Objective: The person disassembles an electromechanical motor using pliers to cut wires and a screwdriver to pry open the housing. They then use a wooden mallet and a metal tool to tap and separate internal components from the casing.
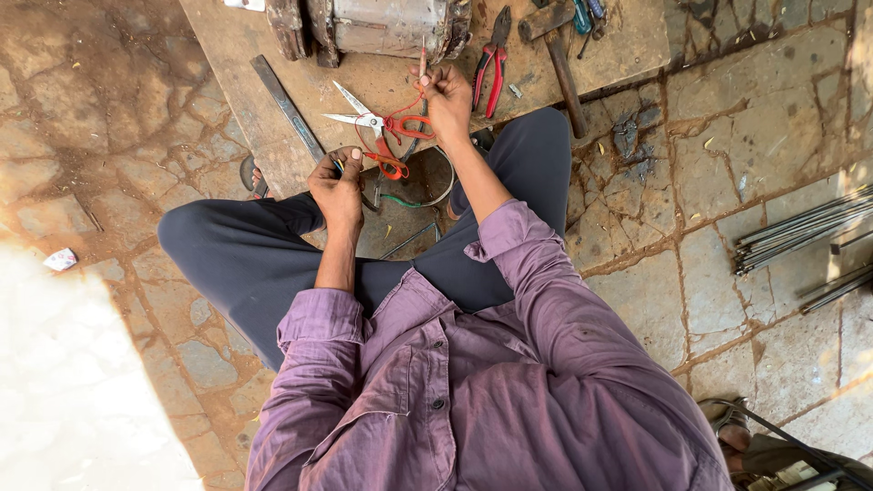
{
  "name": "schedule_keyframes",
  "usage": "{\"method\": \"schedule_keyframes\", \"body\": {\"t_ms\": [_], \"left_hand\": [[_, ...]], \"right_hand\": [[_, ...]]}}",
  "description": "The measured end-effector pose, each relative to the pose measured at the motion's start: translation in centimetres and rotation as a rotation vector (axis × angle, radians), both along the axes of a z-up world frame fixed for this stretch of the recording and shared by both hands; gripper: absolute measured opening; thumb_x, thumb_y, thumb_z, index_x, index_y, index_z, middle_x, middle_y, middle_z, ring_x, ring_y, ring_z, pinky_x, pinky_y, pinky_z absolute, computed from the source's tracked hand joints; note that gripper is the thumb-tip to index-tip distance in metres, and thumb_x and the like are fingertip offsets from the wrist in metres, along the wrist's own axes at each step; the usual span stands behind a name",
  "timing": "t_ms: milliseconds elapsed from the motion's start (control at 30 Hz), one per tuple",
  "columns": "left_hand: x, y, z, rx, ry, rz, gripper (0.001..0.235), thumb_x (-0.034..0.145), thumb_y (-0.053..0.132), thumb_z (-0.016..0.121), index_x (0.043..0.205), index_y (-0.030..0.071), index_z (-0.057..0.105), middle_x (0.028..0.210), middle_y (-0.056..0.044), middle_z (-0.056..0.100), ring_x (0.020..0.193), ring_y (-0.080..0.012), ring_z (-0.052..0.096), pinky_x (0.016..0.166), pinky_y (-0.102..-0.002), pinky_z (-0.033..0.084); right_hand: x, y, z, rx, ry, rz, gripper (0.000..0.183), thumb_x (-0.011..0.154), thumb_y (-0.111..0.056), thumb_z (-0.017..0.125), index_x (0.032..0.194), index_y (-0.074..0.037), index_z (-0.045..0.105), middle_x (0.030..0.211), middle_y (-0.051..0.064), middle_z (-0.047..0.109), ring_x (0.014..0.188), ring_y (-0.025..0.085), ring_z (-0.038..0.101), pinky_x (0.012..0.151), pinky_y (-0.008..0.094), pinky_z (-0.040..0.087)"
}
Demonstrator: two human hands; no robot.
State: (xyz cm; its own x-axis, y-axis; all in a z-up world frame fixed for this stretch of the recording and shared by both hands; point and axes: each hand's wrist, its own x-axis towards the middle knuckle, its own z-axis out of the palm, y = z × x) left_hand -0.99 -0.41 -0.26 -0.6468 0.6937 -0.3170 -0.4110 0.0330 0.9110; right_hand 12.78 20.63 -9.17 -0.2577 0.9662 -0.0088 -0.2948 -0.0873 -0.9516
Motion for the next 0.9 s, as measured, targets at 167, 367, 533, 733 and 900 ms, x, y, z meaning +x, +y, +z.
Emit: {"method": "schedule_keyframes", "body": {"t_ms": [167,367,533,733,900], "left_hand": [[0.1,0.2,0.0,0.002,-0.012,-0.007,0.015,0.095,0.011,0.077,0.096,-0.002,0.072,0.072,-0.001,0.064,0.052,-0.0053,0.049,0.046,-0.022,0.035],[0.1,0.1,0.0,0.019,-0.006,-0.006,0.015,0.096,0.011,0.077,0.096,-0.004,0.073,0.071,-0.001,0.064,0.053,-0.0063,0.050,0.048,-0.023,0.037],[0.1,0.0,0.0,0.014,0.015,-0.014,0.016,0.096,0.011,0.077,0.096,-0.004,0.072,0.071,-0.001,0.064,0.054,-0.0064,0.051,0.049,-0.022,0.038],[0.1,0.1,0.0,0.007,0.019,-0.007,0.015,0.095,0.010,0.077,0.096,-0.004,0.072,0.071,-0.001,0.064,0.053,-0.0064,0.051,0.048,-0.022,0.037],[0.1,-0.1,0.1,-0.005,0.033,-0.013,0.015,0.095,0.011,0.077,0.096,-0.003,0.073,0.071,-0.001,0.064,0.054,-0.0063,0.051,0.048,-0.023,0.038]], "right_hand": [[0.1,0.1,-0.4,-0.071,0.049,0.016,0.027,0.101,0.014,0.056,0.088,-0.008,0.048,0.113,0.022,0.074,0.110,0.023,0.071,0.080,0.034,0.057],[0.3,0.1,-0.3,-0.120,0.057,0.049,0.025,0.101,0.011,0.057,0.089,-0.010,0.050,0.114,0.022,0.076,0.086,0.017,0.069,0.072,0.030,0.053],[0.3,0.1,-0.2,-0.167,0.028,0.046,0.023,0.100,0.008,0.058,0.089,-0.011,0.051,0.110,0.020,0.077,0.082,0.016,0.070,0.070,0.028,0.052],[0.0,0.1,0.4,-0.183,0.001,0.082,0.023,0.100,0.007,0.058,0.088,-0.012,0.052,0.110,0.020,0.078,0.083,0.015,0.070,0.072,0.028,0.054],[0.1,-0.3,1.3,-0.205,0.019,0.075,0.023,0.101,0.006,0.058,0.088,-0.012,0.052,0.110,0.020,0.078,0.083,0.015,0.070,0.073,0.028,0.054]]}}
